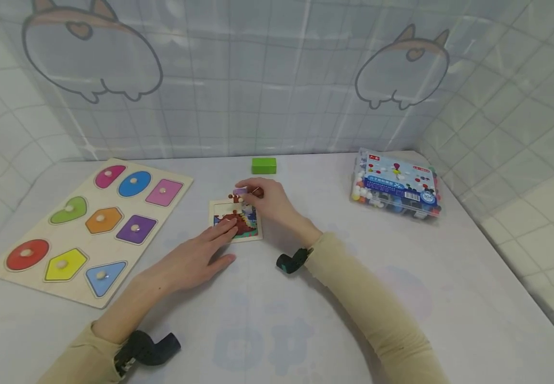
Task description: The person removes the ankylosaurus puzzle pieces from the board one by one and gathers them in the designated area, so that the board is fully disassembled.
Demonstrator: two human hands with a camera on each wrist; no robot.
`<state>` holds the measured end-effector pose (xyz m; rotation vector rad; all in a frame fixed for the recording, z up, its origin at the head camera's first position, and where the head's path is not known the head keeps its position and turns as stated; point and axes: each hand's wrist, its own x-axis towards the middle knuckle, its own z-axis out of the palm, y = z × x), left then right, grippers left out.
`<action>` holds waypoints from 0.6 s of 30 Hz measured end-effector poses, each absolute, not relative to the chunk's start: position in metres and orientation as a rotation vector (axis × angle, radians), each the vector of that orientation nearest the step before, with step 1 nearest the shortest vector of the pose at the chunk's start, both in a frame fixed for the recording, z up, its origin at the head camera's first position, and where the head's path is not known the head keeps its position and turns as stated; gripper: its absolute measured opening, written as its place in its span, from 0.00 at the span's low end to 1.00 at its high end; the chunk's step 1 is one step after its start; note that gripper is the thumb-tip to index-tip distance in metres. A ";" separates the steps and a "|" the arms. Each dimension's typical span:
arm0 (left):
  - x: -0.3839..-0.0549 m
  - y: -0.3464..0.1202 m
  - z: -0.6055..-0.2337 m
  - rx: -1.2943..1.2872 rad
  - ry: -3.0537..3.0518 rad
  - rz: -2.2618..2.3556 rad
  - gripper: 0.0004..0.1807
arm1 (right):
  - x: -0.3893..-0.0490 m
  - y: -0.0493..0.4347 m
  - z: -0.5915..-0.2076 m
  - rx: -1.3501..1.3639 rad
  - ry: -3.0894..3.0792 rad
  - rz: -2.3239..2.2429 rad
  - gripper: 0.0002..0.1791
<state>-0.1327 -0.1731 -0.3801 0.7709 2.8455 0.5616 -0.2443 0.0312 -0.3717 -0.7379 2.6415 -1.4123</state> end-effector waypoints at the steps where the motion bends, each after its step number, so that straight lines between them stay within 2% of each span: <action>1: -0.133 -0.173 -0.380 0.767 2.843 0.563 0.35 | -0.245 0.036 -0.369 -0.724 2.645 -1.421 0.16; 9: -0.132 -0.171 -0.381 0.766 2.848 0.570 0.36 | -0.249 0.084 -0.360 -0.607 2.647 -1.503 0.14; 18: -0.131 -0.173 -0.381 0.771 2.858 0.571 0.35 | -0.254 0.129 -0.372 -0.573 2.725 -1.474 0.16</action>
